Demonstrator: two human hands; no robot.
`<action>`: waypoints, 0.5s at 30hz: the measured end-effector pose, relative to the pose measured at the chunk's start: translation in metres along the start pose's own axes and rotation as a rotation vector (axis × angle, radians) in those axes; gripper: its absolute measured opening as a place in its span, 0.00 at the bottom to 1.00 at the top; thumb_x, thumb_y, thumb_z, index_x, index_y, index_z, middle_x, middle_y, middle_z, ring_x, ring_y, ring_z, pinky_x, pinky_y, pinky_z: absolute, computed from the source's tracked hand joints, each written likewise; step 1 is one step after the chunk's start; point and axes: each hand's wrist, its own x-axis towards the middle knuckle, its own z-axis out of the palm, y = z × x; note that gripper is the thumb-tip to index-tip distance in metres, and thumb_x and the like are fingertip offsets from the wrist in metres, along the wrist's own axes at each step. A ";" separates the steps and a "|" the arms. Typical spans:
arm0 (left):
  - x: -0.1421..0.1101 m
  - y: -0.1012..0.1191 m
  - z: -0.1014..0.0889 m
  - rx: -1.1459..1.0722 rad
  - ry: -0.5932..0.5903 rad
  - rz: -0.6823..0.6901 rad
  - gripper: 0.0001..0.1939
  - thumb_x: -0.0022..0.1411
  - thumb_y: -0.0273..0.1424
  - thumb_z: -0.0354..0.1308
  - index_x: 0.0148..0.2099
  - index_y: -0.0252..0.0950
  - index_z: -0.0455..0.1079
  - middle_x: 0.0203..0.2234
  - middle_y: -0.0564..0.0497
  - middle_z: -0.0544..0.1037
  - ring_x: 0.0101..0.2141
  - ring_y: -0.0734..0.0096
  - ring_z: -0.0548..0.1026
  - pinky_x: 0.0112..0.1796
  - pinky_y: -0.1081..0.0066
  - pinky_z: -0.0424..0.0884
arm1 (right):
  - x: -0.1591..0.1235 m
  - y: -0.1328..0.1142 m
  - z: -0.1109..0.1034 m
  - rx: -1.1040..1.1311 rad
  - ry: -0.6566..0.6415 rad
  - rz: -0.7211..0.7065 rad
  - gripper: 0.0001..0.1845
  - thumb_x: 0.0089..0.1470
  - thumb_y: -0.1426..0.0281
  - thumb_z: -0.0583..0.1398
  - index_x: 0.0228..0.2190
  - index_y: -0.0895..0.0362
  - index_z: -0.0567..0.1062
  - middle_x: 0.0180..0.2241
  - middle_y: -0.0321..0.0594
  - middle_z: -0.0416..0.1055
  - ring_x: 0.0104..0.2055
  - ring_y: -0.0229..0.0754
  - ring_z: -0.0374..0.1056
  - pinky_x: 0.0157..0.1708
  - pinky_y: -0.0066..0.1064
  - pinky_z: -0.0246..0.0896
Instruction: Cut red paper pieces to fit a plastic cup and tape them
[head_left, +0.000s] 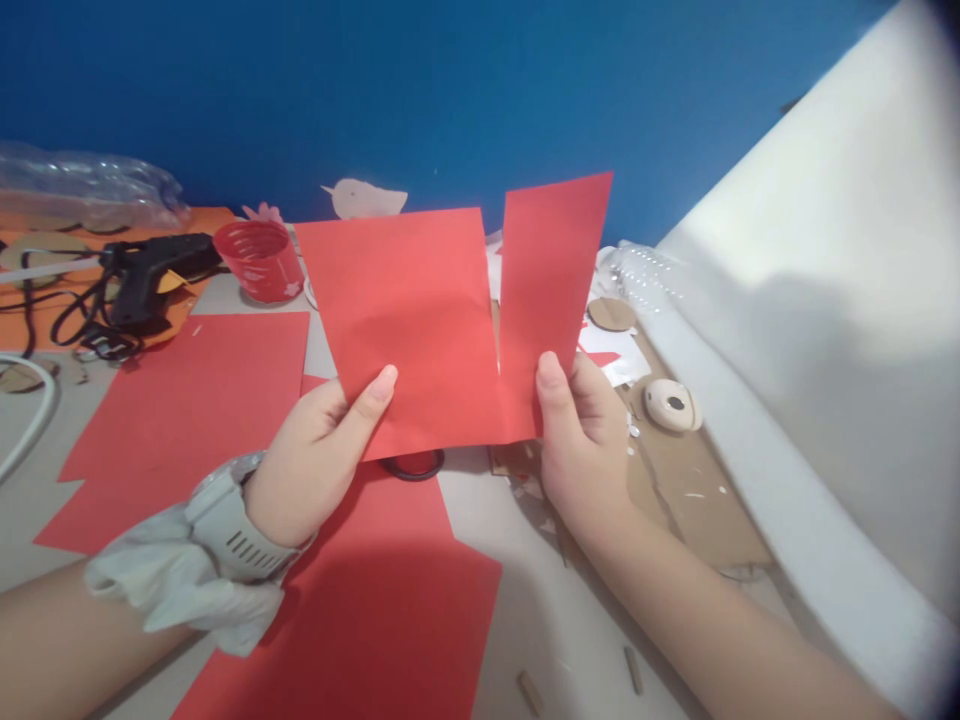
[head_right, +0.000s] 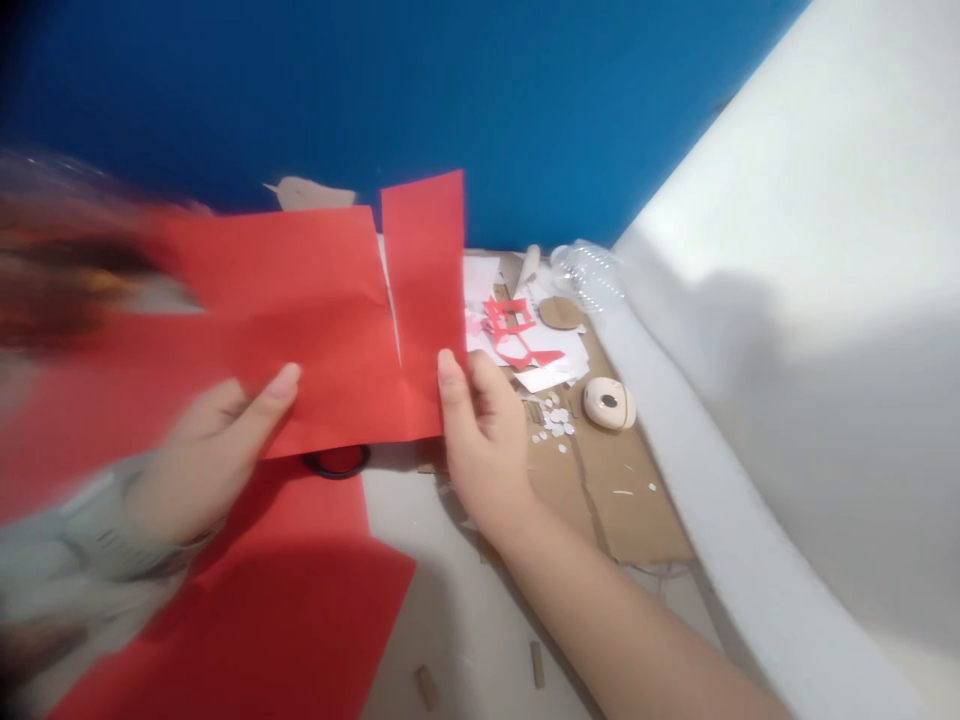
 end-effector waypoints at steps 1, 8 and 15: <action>0.000 0.000 0.000 0.007 0.005 -0.001 0.20 0.60 0.45 0.49 0.23 0.39 0.68 0.19 0.55 0.75 0.21 0.71 0.70 0.24 0.75 0.69 | 0.000 0.000 0.000 -0.002 -0.001 0.002 0.10 0.58 0.59 0.52 0.33 0.48 0.70 0.24 0.34 0.61 0.28 0.41 0.60 0.27 0.33 0.55; -0.002 0.000 -0.001 0.018 0.036 0.013 0.23 0.59 0.45 0.51 0.17 0.39 0.63 0.12 0.56 0.69 0.15 0.73 0.65 0.20 0.75 0.67 | -0.001 0.001 -0.001 -0.024 0.012 -0.004 0.11 0.58 0.58 0.52 0.34 0.48 0.70 0.25 0.35 0.62 0.26 0.40 0.58 0.26 0.33 0.54; -0.002 -0.003 0.000 -0.071 0.002 -0.009 0.19 0.59 0.45 0.51 0.25 0.39 0.71 0.20 0.55 0.76 0.22 0.71 0.72 0.27 0.75 0.70 | 0.001 0.001 0.000 0.030 -0.010 0.054 0.11 0.57 0.57 0.52 0.31 0.49 0.69 0.22 0.33 0.60 0.25 0.39 0.59 0.24 0.31 0.55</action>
